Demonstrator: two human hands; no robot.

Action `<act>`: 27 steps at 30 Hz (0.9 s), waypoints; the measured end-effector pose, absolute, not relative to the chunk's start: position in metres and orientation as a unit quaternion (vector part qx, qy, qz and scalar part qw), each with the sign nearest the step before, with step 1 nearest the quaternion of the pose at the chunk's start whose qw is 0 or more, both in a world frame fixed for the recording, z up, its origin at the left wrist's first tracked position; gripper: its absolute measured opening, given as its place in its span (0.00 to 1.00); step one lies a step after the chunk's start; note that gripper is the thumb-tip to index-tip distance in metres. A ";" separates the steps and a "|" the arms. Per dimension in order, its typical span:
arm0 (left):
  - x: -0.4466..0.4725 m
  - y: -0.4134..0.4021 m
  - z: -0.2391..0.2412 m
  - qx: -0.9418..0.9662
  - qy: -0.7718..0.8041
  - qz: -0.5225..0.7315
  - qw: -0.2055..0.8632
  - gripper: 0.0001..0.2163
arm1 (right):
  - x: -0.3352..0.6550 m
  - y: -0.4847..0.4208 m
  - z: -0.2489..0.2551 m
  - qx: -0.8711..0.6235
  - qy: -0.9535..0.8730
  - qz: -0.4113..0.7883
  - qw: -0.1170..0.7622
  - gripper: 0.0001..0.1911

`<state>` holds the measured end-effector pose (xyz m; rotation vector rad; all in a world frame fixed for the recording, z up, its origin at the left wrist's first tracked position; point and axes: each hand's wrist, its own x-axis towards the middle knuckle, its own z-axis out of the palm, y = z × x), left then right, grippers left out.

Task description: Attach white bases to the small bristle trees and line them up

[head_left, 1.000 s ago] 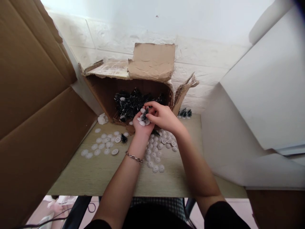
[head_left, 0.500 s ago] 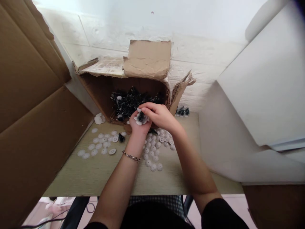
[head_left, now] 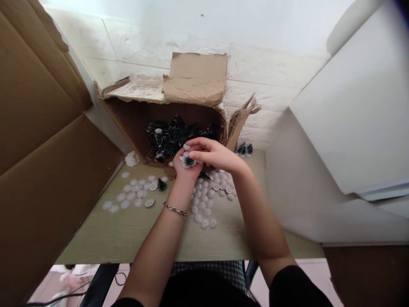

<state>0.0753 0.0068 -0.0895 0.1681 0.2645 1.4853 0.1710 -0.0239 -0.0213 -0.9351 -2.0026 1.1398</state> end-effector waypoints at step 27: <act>0.068 0.006 -0.087 -0.032 0.107 0.658 0.745 0.08 | 0.288 0.009 -0.017 -0.395 -0.431 0.197 0.787 0.22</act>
